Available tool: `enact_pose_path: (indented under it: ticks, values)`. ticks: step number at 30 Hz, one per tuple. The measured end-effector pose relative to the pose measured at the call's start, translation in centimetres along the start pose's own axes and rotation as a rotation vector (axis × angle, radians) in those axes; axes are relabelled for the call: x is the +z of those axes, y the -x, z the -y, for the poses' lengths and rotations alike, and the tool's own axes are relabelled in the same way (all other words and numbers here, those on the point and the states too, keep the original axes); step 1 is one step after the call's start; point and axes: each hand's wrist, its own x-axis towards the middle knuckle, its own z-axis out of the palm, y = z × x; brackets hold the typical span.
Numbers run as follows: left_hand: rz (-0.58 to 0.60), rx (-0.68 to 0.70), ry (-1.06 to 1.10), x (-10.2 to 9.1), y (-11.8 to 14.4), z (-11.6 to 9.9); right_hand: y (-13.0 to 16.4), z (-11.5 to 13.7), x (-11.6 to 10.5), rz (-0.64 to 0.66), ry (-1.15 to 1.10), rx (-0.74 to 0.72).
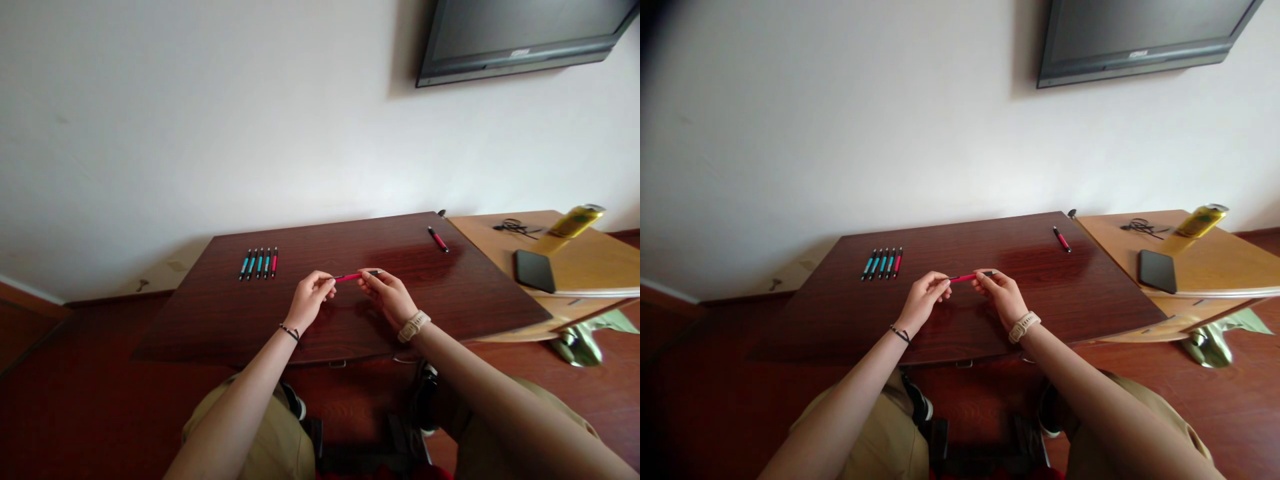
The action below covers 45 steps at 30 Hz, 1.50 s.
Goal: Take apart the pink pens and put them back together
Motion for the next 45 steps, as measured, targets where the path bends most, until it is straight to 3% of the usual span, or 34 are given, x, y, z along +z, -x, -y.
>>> enact_pose_path:
  ticks: [6,14,20,23,29,39,45]
  values:
    - [-0.055,-0.066,-0.052,-0.10,0.08,0.20,0.27,0.17,0.41,0.042,0.030,0.005]
    - [0.057,-0.030,0.034,0.15,0.08,-0.26,0.23,0.03,0.24,0.039,0.047,0.016]
    - [-0.029,-0.062,-0.096,0.14,-0.07,0.32,0.37,0.11,0.30,0.073,0.075,0.021]
    - [-0.006,-0.110,-0.067,0.08,-0.05,0.50,0.45,0.22,0.38,0.075,0.083,0.026]
    - [0.066,0.000,0.018,0.04,0.06,0.18,0.23,0.07,0.02,0.071,0.103,0.007]
    - [-0.002,-0.072,-0.152,0.08,0.17,0.09,0.36,0.00,0.16,0.100,0.120,0.026]
    - [0.073,-0.002,-0.024,0.12,0.33,-0.41,0.16,-0.09,-0.03,0.082,0.125,0.012]
